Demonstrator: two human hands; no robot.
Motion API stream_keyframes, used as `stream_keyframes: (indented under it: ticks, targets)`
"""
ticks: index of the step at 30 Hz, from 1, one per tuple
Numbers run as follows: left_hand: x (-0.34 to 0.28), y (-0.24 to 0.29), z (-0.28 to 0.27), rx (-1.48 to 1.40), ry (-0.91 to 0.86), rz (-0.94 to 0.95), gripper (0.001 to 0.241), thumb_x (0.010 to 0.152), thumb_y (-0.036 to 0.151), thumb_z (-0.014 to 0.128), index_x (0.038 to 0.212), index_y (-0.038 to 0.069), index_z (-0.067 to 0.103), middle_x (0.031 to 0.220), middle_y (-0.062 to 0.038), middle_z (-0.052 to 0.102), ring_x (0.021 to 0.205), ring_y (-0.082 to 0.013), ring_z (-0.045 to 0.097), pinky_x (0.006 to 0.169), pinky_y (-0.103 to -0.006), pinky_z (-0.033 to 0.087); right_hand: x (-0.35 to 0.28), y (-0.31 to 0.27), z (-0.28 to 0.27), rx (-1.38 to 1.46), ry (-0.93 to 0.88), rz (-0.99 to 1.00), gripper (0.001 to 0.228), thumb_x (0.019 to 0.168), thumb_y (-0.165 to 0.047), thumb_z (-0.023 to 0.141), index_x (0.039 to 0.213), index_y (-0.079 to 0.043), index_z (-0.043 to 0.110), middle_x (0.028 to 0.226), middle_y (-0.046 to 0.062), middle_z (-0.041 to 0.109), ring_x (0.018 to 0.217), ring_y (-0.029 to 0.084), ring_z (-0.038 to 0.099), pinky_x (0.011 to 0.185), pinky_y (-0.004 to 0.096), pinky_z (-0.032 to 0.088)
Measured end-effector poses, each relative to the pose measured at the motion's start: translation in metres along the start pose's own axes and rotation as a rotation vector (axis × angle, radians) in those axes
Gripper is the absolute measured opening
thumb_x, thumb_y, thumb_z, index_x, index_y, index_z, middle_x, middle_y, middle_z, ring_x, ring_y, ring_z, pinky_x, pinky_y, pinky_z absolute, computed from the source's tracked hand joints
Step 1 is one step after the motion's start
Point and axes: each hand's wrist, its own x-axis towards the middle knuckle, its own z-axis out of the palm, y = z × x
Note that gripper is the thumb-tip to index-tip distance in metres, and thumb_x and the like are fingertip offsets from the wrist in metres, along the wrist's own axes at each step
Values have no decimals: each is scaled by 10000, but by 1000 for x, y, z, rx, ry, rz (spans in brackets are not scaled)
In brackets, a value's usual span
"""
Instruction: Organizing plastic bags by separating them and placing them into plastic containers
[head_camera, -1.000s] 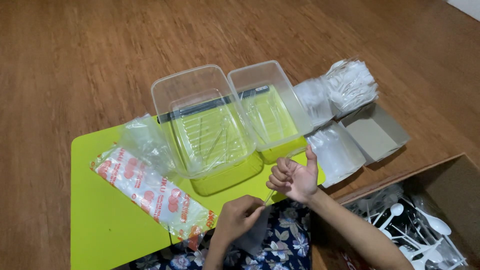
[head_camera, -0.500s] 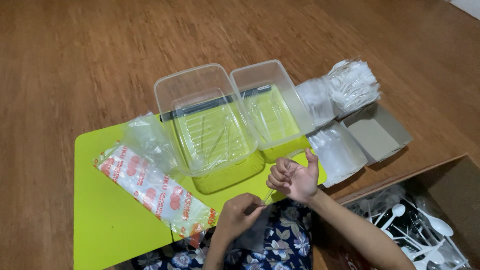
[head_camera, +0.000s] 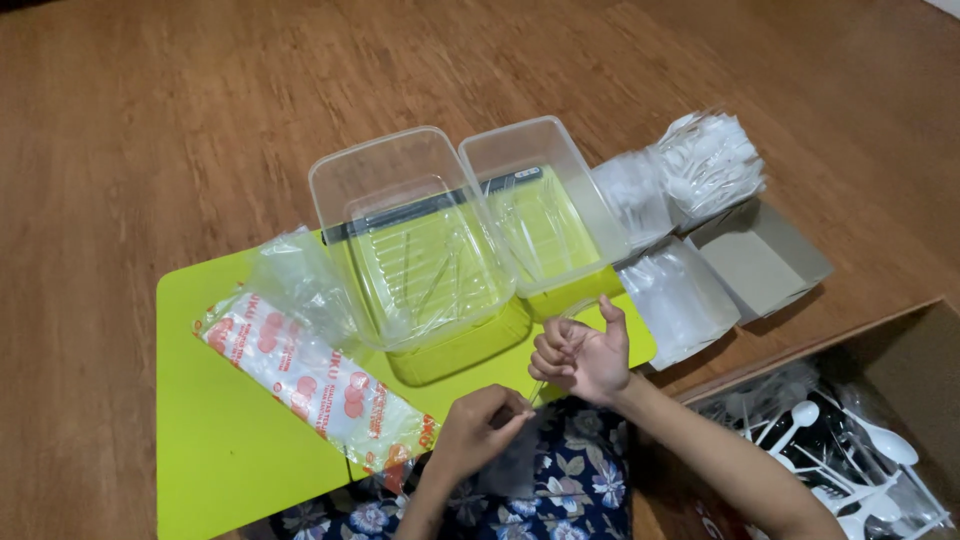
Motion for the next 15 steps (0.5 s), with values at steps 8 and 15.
stream_keyframes:
  ticks: [8,15]
  targets:
    - [4,4,1,-89,50,-88,147,849,122,843,824,96,700,857,-35,807,736,-99,745,630,-217,564,-1,0,-7,-115,-17,11,661,917,-711,318,739,-86,436,663,43,390,571,179,360,643,372,333]
    - [6,0,-3,-238,74,-178,140,836,144,864,834,109,729,843,-28,801,795,-101,759,701,-213,555,2,10,-30,-563,-14,10,451,1041,-406,455,1112,-18,674,1048,151,690,966,255,665,883,376,579]
